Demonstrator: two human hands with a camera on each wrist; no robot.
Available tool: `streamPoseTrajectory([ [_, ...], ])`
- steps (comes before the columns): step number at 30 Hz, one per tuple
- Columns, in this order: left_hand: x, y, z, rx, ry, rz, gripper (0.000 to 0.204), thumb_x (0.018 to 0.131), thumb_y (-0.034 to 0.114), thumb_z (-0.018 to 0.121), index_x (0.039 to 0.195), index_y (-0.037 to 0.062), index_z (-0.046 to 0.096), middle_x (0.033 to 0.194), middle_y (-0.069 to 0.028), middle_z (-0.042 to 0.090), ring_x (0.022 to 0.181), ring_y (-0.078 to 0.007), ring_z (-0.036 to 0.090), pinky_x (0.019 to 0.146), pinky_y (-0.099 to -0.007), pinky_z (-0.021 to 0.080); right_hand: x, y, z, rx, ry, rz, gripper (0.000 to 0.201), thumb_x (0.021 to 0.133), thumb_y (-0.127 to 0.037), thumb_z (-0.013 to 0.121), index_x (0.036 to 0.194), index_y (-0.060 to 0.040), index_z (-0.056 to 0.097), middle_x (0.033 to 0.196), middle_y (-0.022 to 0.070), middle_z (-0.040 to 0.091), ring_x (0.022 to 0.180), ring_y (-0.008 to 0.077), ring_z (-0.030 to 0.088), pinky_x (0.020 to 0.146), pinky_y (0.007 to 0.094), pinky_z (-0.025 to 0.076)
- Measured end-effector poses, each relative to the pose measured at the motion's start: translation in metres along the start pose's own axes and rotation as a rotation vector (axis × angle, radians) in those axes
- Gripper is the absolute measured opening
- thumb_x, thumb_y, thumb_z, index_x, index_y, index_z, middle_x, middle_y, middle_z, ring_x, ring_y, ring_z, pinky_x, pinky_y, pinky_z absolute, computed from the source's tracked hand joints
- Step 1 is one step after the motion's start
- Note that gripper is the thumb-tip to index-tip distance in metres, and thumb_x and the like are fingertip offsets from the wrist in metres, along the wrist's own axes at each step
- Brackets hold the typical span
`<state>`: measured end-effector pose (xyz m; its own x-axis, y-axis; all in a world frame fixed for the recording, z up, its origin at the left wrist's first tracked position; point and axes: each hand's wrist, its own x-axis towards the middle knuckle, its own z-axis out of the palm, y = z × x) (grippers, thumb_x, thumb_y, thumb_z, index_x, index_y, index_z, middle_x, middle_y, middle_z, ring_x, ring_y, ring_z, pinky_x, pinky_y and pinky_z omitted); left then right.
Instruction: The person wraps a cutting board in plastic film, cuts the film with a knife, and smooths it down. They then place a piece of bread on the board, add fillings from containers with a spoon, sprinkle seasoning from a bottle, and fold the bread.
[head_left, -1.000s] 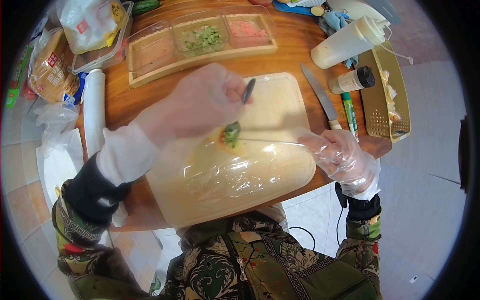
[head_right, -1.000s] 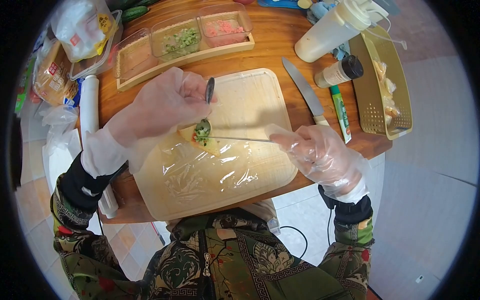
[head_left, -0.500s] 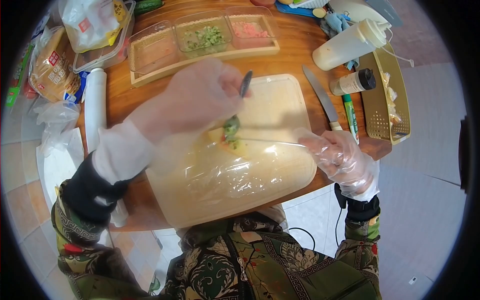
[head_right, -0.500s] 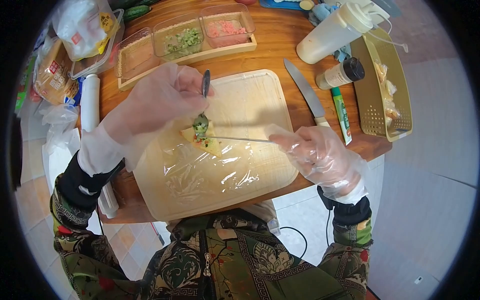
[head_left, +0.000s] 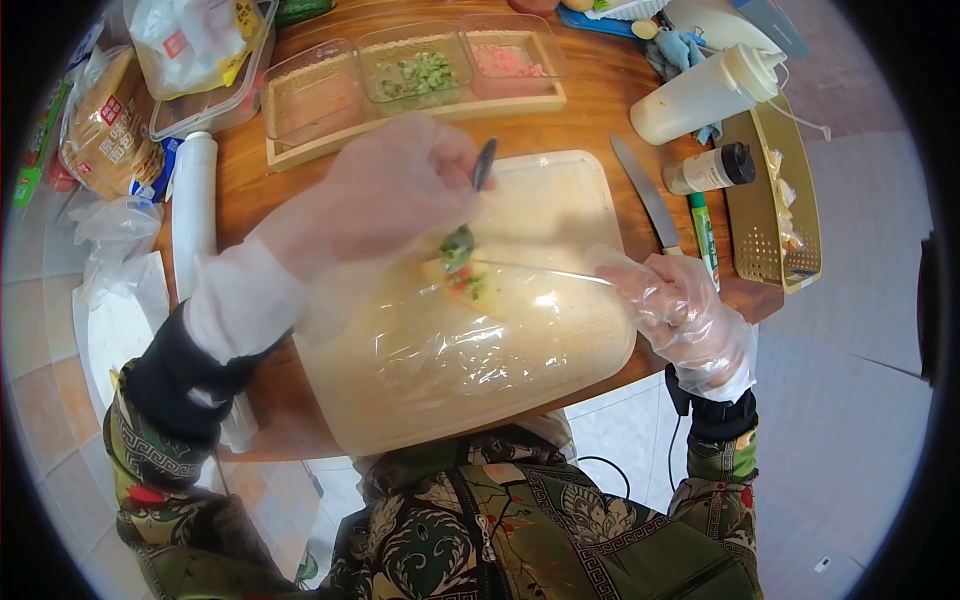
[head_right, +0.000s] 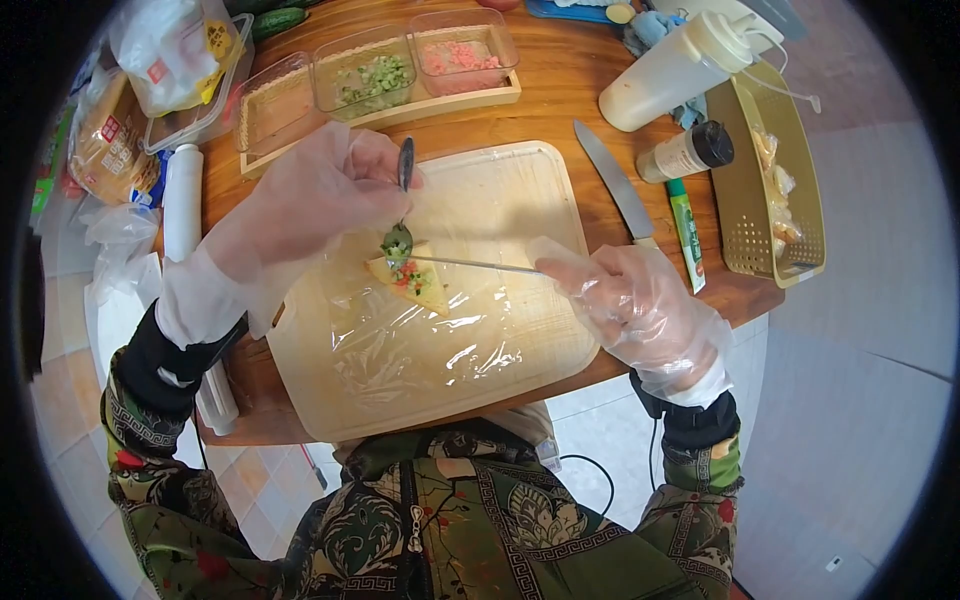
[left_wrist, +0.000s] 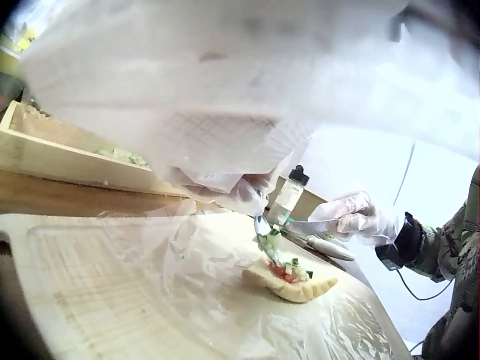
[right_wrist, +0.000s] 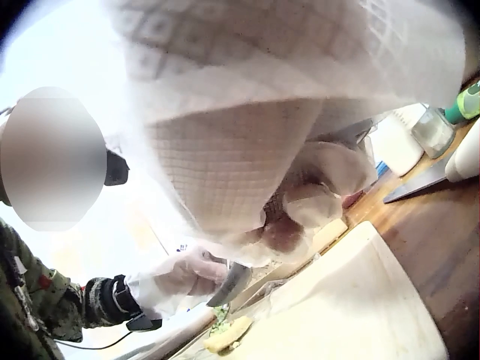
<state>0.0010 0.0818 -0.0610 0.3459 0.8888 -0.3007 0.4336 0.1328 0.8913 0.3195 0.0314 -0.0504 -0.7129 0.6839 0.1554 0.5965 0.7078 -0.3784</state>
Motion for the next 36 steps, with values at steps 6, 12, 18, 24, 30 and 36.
streamPoseTrajectory([
  [6, 0.000, 0.001, -0.003, 0.047, -0.053, -0.023, 0.021, 0.085, 0.009, 0.075, 0.103, 0.0014, 0.069, 0.092, -0.0013, 0.069, 0.085, -0.0082, 0.064, 0.080, -0.0241, 0.051, 0.005, -0.008, 0.000, 0.000, 0.035, 0.023, 0.044, 0.077, 0.007, 0.071, 0.116, -0.0137, 0.073, 0.059, 0.0075, 0.045, 0.047, 0.0258, 0.045, 0.044, 0.0387, 0.032],
  [12, 0.000, -0.009, -0.001, -0.006, -0.004, 0.009, 0.019, 0.085, 0.009, 0.074, 0.102, 0.0018, 0.070, 0.092, -0.0015, 0.070, 0.086, -0.0083, 0.065, 0.080, -0.0243, 0.051, 0.005, -0.014, 0.001, 0.108, -0.051, 0.187, 0.043, 0.080, 0.006, 0.071, 0.118, -0.0144, 0.073, 0.059, 0.0087, 0.047, 0.047, 0.0256, 0.046, 0.044, 0.0385, 0.031],
  [18, -0.002, -0.004, -0.002, 0.010, 0.001, -0.007, 0.020, 0.085, 0.008, 0.075, 0.102, 0.0006, 0.069, 0.094, -0.0029, 0.071, 0.087, -0.0092, 0.065, 0.081, -0.0250, 0.052, 0.006, -0.014, -0.001, 0.012, -0.068, 0.108, 0.041, 0.082, 0.004, 0.071, 0.118, -0.0149, 0.073, 0.059, 0.0087, 0.047, 0.048, 0.0260, 0.046, 0.043, 0.0383, 0.031],
  [24, -0.004, -0.005, -0.003, 0.010, 0.009, -0.021, 0.024, 0.084, 0.009, 0.076, 0.104, -0.0005, 0.067, 0.097, -0.0047, 0.071, 0.090, -0.0106, 0.066, 0.082, -0.0259, 0.053, 0.007, -0.013, -0.001, -0.054, -0.066, 0.064, 0.035, 0.082, 0.001, 0.072, 0.114, -0.0139, 0.074, 0.059, 0.0091, 0.050, 0.048, 0.0267, 0.049, 0.043, 0.0391, 0.032],
  [30, -0.005, -0.002, -0.002, 0.032, 0.050, -0.022, 0.027, 0.084, 0.009, 0.077, 0.107, -0.0004, 0.065, 0.102, -0.0065, 0.071, 0.093, -0.0122, 0.067, 0.084, -0.0272, 0.053, 0.006, -0.018, 0.001, -0.016, -0.037, 0.085, 0.033, 0.083, 0.000, 0.072, 0.113, -0.0129, 0.075, 0.059, 0.0094, 0.050, 0.048, 0.0273, 0.051, 0.043, 0.0400, 0.033],
  [36, -0.006, -0.003, -0.005, 0.026, 0.052, -0.030, 0.027, 0.084, 0.010, 0.077, 0.107, -0.0001, 0.066, 0.102, -0.0066, 0.072, 0.094, -0.0130, 0.067, 0.085, -0.0277, 0.054, 0.006, -0.016, -0.001, -0.023, -0.034, 0.101, 0.035, 0.082, 0.001, 0.072, 0.113, -0.0146, 0.076, 0.059, 0.0093, 0.049, 0.049, 0.0282, 0.049, 0.044, 0.0388, 0.034],
])
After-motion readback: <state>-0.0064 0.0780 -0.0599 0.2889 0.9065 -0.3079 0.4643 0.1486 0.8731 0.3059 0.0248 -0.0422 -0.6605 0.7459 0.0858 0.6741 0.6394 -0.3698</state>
